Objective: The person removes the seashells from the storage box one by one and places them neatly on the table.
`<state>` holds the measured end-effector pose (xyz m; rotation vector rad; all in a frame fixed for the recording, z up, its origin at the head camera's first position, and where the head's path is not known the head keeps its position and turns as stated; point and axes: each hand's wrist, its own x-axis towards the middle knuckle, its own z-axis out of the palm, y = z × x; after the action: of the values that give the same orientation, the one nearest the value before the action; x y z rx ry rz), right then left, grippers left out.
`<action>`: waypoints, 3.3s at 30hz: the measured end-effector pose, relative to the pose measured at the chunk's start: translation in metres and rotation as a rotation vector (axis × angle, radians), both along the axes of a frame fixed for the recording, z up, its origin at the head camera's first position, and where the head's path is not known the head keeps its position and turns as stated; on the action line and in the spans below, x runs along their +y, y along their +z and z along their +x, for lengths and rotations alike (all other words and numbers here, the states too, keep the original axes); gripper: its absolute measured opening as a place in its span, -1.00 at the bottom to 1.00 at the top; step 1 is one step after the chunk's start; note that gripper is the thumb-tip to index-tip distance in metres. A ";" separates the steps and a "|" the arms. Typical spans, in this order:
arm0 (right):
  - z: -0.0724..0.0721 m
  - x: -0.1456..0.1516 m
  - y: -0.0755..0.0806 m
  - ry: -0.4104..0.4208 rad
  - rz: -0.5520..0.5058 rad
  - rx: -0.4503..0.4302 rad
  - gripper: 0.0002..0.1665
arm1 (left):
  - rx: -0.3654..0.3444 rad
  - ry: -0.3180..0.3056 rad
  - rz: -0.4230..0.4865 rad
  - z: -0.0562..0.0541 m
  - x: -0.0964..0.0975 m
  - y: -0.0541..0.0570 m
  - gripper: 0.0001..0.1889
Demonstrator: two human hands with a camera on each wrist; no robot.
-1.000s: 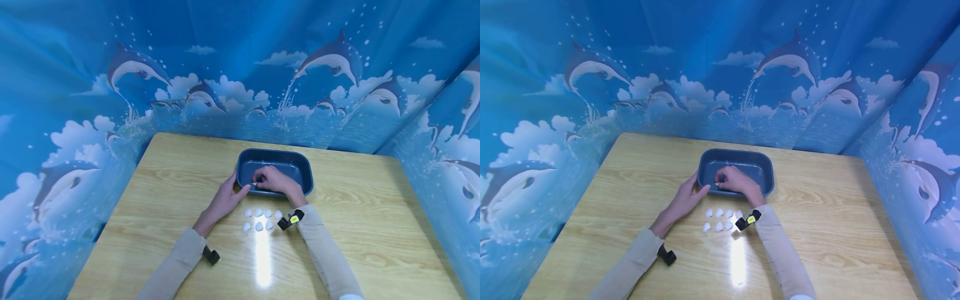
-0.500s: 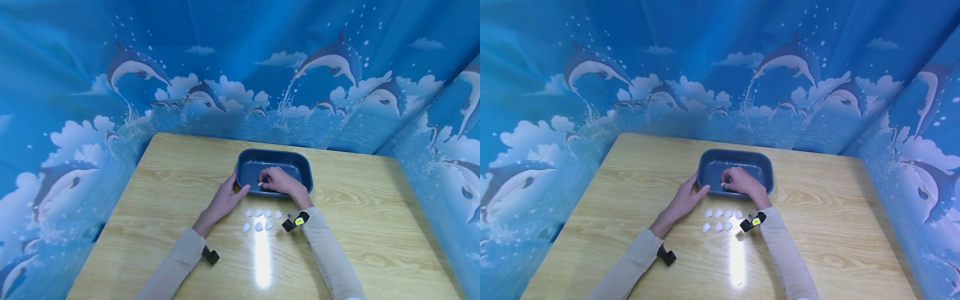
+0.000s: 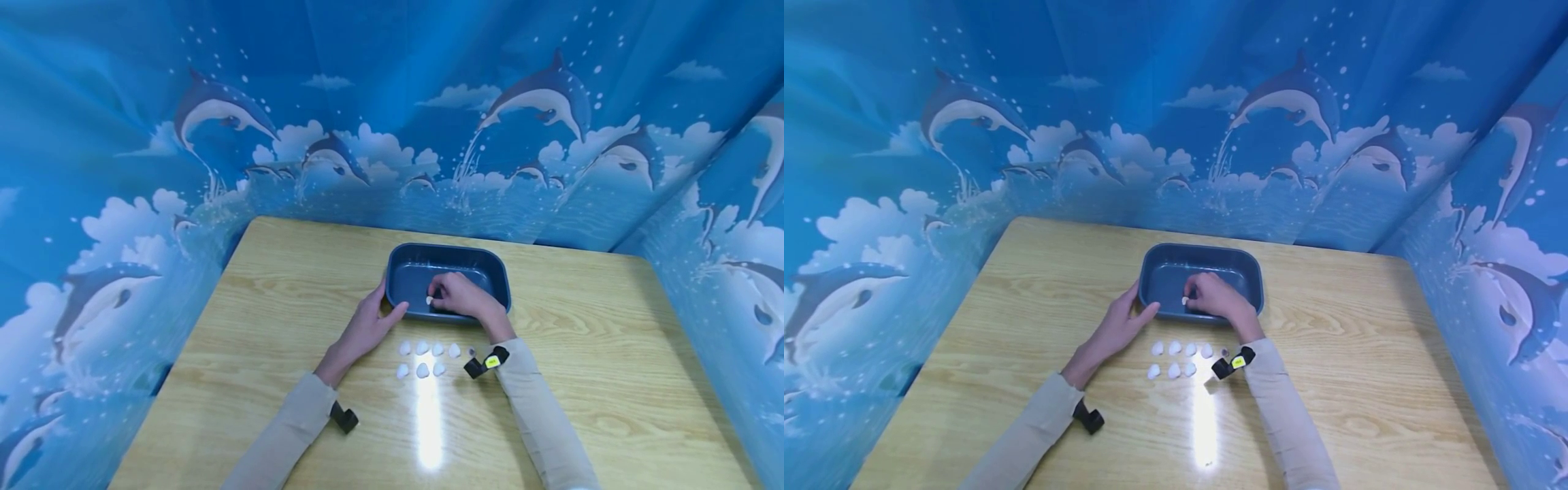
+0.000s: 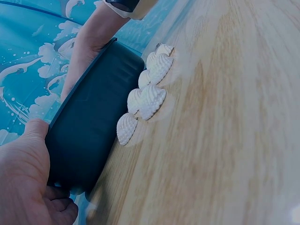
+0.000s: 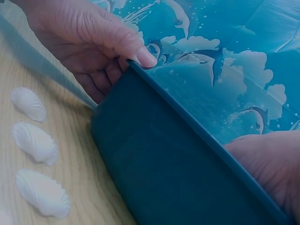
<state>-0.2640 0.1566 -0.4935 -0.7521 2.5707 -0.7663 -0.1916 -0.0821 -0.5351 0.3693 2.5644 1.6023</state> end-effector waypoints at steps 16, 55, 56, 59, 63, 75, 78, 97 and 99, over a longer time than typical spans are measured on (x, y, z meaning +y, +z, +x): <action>-0.001 0.000 -0.003 -0.009 -0.014 0.017 -0.82 | 0.035 -0.021 0.032 0.002 -0.002 0.001 -0.13; 0.001 0.002 -0.001 -0.046 0.051 0.007 -0.90 | 0.009 -0.007 0.021 0.002 -0.001 0.001 -0.15; 0.001 0.002 -0.001 -0.047 0.049 0.004 -0.90 | 0.011 -0.007 0.019 0.002 -0.001 0.001 -0.15; 0.001 0.002 0.000 -0.052 0.047 0.000 -0.90 | 0.012 -0.005 0.017 0.002 -0.001 0.002 -0.16; 0.002 0.003 0.001 -0.049 0.034 -0.002 -0.90 | 0.007 0.000 0.011 0.003 -0.001 0.002 -0.16; 0.001 0.003 0.000 -0.027 0.014 0.005 -0.82 | 0.006 0.003 0.011 0.002 0.000 0.001 -0.16; 0.001 0.002 -0.001 -0.027 0.030 0.015 -0.86 | 0.005 0.003 0.014 0.002 0.000 0.001 -0.15; 0.001 0.002 0.001 -0.057 0.074 0.023 -0.85 | 0.008 0.007 0.006 0.002 0.000 0.000 -0.15; 0.001 0.003 0.002 -0.067 0.082 0.025 -0.84 | 0.010 0.008 0.006 0.002 0.000 0.000 -0.15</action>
<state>-0.2627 0.1593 -0.4912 -0.6569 2.6438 -0.6702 -0.1897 -0.0824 -0.5353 0.3682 2.5723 1.6146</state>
